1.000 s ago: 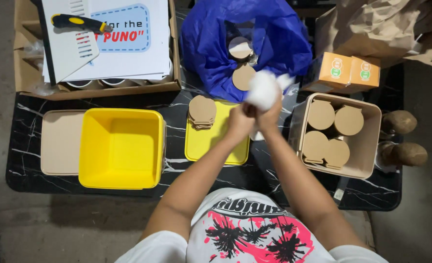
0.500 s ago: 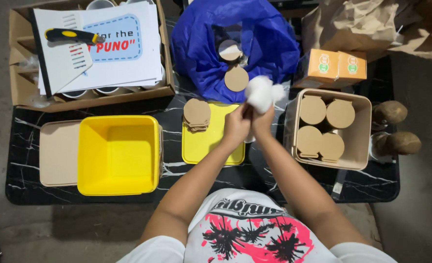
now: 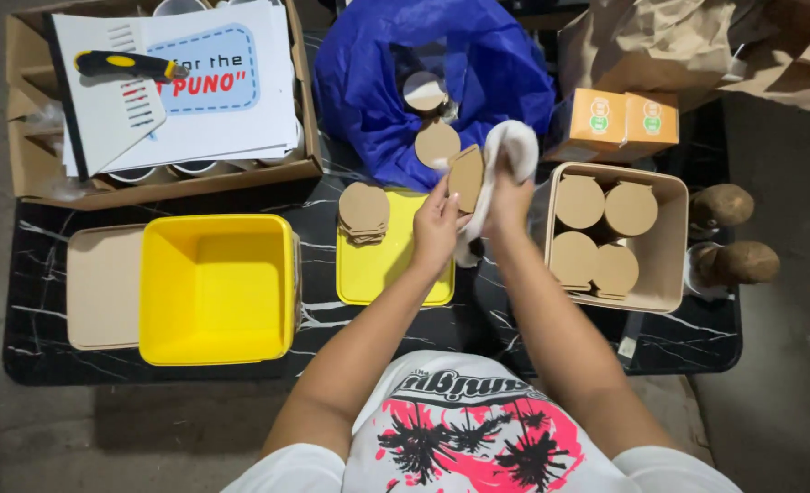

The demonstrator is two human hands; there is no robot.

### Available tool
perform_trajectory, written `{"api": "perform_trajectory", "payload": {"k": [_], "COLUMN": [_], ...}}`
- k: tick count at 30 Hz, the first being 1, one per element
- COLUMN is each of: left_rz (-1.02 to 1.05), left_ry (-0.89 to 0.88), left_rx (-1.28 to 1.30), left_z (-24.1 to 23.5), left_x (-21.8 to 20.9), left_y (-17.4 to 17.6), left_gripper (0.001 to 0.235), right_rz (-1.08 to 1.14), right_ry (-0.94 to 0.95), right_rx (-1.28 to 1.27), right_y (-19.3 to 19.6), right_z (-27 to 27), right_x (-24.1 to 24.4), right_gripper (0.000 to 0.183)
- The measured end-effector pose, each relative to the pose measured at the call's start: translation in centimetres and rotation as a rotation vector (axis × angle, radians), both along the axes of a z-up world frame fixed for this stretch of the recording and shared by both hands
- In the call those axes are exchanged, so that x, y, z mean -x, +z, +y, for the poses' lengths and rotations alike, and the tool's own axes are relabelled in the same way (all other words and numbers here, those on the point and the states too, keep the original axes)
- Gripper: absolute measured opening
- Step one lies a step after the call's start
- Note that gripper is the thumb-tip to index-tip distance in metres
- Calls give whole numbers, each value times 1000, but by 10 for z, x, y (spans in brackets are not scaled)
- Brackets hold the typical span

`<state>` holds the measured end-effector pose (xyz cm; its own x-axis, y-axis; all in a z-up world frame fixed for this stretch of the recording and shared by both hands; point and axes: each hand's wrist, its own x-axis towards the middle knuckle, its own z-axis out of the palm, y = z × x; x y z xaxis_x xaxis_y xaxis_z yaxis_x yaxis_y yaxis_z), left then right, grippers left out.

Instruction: Wiping circular cardboard lids with a white cloth and organizing them into a container.

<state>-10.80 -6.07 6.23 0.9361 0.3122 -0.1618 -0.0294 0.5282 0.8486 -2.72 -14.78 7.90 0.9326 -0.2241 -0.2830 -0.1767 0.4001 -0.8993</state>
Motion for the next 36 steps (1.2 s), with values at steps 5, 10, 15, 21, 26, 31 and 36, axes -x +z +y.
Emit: {"api": "perform_trajectory", "payload": {"k": [5, 10, 15, 21, 26, 31, 36], "left_rz": [114, 160, -166, -401, -398, -411, -402], "left_ry": [-8, 42, 14, 66, 127, 48, 268], "left_rx": [-203, -278, -743, -1221, -1338, -1517, -1154], "left_z": [31, 27, 24, 26, 35, 36, 24], "left_x": [-20, -26, -14, -2, -4, 6, 3], "left_y": [-25, -49, -8, 33, 34, 46, 70], "left_gripper": [52, 62, 57, 25, 17, 28, 13], "right_rz": [-150, -146, -27, -30, 52, -229, 70], "right_ry": [200, 384, 384, 443, 395, 516, 575], "right_rx": [-66, -179, -222, -621, -331, 286, -707], "right_y": [-30, -11, -41, -103, -14, 1, -5], "right_z": [0, 27, 15, -35, -11, -34, -19], "right_x": [13, 46, 16, -31, 14, 11, 8], "right_gripper": [36, 40, 38, 22, 30, 42, 46]}}
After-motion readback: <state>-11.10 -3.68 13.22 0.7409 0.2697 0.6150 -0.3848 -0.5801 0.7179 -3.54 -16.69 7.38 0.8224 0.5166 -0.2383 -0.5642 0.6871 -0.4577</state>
